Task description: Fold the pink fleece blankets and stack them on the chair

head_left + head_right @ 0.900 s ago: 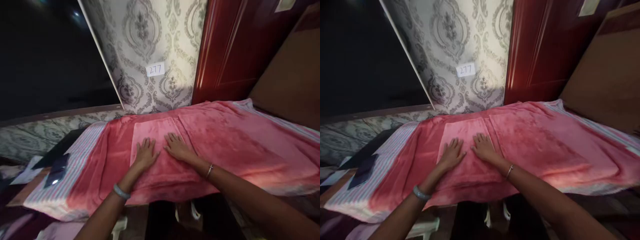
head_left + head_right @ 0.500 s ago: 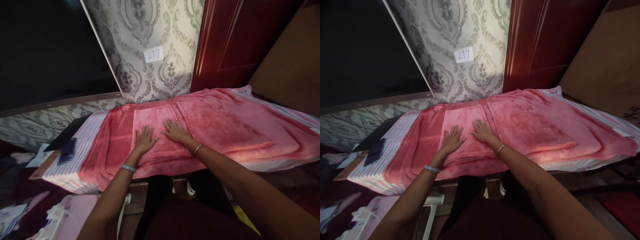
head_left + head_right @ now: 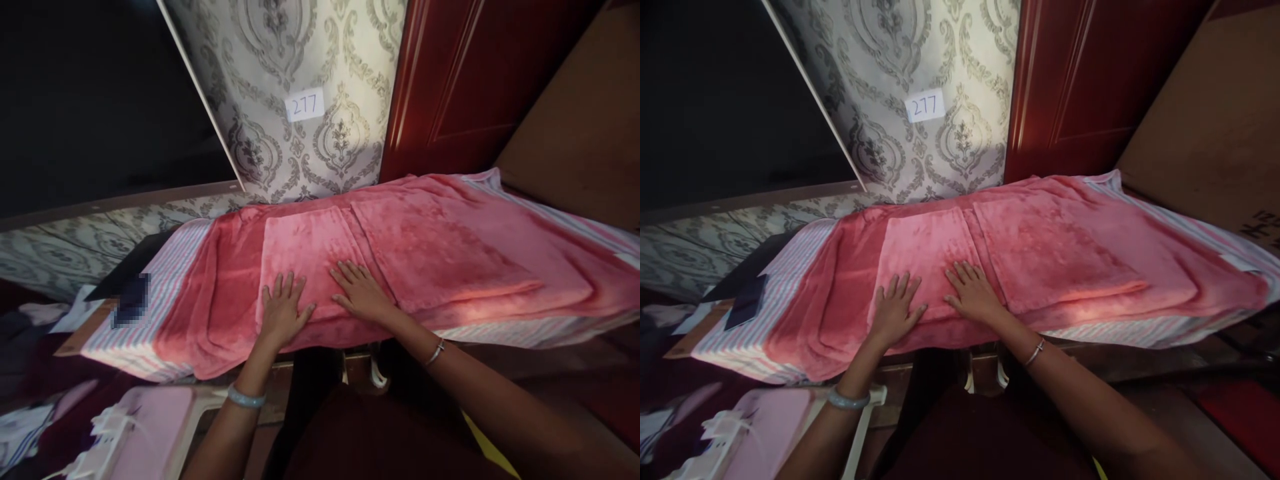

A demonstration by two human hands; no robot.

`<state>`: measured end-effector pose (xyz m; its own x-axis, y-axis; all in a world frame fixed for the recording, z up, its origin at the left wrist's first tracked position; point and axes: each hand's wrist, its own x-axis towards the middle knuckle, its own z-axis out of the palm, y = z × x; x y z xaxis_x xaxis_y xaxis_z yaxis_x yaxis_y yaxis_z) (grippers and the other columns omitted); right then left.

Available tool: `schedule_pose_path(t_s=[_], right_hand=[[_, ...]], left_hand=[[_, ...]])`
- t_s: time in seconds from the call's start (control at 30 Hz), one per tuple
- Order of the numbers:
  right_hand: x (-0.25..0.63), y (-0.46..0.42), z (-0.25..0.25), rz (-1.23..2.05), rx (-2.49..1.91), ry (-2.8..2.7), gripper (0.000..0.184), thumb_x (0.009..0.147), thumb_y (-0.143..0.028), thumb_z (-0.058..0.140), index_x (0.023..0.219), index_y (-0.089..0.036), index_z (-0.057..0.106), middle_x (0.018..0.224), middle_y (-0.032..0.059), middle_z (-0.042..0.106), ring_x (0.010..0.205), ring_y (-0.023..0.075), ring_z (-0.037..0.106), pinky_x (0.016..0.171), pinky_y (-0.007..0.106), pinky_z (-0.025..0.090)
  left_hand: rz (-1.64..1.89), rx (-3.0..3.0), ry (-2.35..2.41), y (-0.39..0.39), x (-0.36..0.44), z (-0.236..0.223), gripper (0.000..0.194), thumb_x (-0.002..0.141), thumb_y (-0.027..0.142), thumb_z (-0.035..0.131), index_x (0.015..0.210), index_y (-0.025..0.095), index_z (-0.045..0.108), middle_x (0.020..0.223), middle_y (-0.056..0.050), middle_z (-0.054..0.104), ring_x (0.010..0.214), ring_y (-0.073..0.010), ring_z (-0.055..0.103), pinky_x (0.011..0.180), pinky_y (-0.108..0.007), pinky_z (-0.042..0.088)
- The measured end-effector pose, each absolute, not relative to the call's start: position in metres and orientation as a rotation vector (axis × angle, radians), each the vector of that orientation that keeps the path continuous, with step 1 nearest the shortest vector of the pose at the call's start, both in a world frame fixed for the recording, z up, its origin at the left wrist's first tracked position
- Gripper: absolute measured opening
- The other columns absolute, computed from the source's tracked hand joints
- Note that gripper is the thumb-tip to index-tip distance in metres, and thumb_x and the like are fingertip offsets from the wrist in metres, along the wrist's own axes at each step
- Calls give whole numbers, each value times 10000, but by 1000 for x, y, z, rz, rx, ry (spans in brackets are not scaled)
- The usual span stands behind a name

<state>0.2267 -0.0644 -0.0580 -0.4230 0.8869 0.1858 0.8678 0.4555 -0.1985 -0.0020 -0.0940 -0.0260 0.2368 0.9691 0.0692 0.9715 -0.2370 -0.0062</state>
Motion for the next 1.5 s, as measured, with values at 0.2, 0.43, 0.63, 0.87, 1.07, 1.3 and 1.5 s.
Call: schedule_pose_path(t_s=[0.2, 0.43, 0.63, 0.87, 1.07, 1.3, 1.5], right_hand=[[223, -65, -53, 125, -1525, -2433, 660, 999, -528, 407, 1568, -200, 339, 1631, 113, 257, 1516, 295, 183, 1218, 506, 163], [221, -66, -42, 198, -1535, -2416, 663, 1001, -531, 441, 1569, -209, 331, 1635, 115, 230, 1518, 303, 166, 1226, 506, 157], [219, -70, -34, 244, -1481, -2379, 660, 997, -526, 475, 1556, -195, 361, 1630, 137, 240, 1514, 312, 174, 1231, 505, 163], [281, -71, -12, 145, -1515, -2221, 576, 1027, -412, 419, 1546, -166, 377, 1584, 140, 364, 1484, 264, 288, 1209, 455, 259], [338, -67, -29, 55, -1939, -2055, 580, 1008, -472, 448, 1542, -254, 389, 1624, 112, 283, 1497, 362, 213, 1163, 605, 237], [333, -72, -54, 15, -1944, -2107, 555, 1008, -478, 430, 1530, -290, 410, 1611, 89, 322, 1493, 357, 226, 1167, 625, 186], [330, -71, -40, 140, -1918, -2079, 536, 1009, -431, 419, 1507, -236, 455, 1589, 133, 355, 1484, 357, 255, 1161, 636, 197]], left_hand=[[-63, -2417, -1902, -92, -4, -24, 650, 960, 529, 454, 1549, 281, 335, 1650, -91, 225, 1520, -366, 190, 1170, -669, 204], [-36, -2375, -1911, -88, -4, -23, 622, 963, 487, 452, 1541, 283, 352, 1645, -86, 240, 1518, -353, 203, 1173, -640, 223], [4, -2332, -1922, -87, -3, -20, 598, 977, 447, 408, 1543, 264, 348, 1646, -68, 232, 1523, -335, 195, 1177, -615, 234], [-4, -2330, -1906, -85, -4, -20, 596, 975, 432, 398, 1542, 251, 354, 1641, -74, 235, 1520, -340, 201, 1171, -619, 256], [0, -2329, -1873, -82, -6, -25, 593, 977, 419, 394, 1541, 241, 353, 1642, -76, 227, 1521, -335, 202, 1169, -618, 263], [-30, -2346, -1898, -83, -5, -23, 588, 977, 413, 409, 1537, 244, 362, 1642, -76, 235, 1524, -327, 192, 1183, -611, 239], [-55, -2401, -1932, -83, 6, -11, 576, 981, 387, 398, 1533, 224, 375, 1625, -118, 283, 1511, -339, 235, 1176, -659, 201]])
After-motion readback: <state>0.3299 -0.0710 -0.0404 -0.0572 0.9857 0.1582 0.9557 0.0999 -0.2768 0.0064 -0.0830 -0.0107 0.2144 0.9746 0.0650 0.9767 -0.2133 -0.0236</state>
